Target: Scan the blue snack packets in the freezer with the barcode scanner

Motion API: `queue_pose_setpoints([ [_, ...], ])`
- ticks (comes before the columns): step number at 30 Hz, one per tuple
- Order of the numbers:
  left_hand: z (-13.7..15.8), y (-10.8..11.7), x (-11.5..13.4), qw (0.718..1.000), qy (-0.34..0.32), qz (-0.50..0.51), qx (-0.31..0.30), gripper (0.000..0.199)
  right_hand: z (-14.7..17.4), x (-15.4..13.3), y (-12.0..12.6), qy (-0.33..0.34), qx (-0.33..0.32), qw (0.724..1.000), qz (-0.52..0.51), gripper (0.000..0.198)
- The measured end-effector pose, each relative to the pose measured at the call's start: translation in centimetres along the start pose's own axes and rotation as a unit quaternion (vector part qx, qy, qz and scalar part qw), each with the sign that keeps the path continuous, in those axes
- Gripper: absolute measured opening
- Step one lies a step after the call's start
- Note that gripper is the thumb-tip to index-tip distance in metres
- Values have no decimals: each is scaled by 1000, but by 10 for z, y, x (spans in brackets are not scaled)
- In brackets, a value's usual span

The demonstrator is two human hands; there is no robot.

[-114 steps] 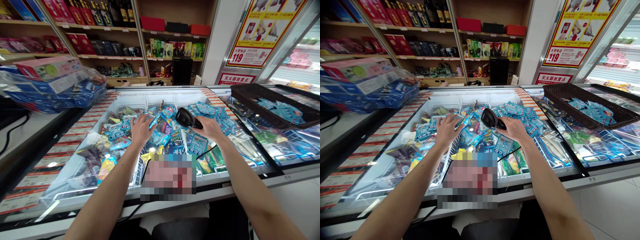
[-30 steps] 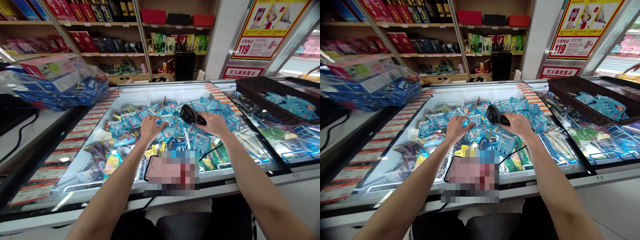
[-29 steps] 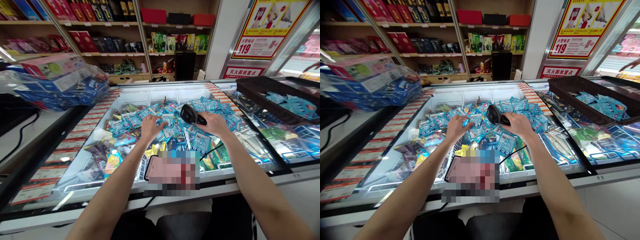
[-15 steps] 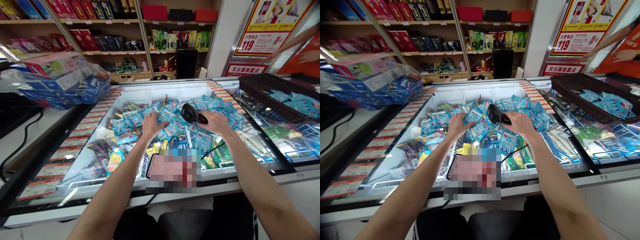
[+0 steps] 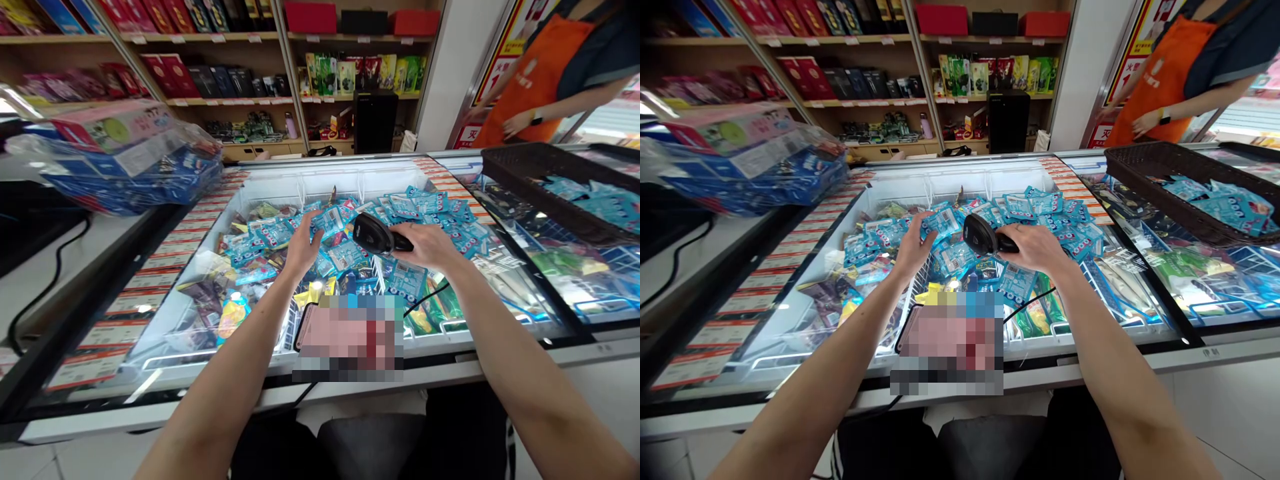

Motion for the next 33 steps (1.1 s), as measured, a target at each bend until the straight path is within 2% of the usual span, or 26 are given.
queue_pose_setpoints([
  [23,0,-1,2,999,25,-19,-31,45,0,-5,-5,12,-27,999,-24,39],
  [33,1,0,4,999,19,-35,-16,45,0,-6,-4,17,-23,999,-27,38],
])
Point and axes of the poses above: each hand's wrist, its own z-axis away from the middle knuckle, its own y-axis out of the back of the hand, x = y × z, the point moved 9 cm from there along -z, towards the middle knuckle, and after that the axes turned 12 degrees about x, right-handed, at the moved point
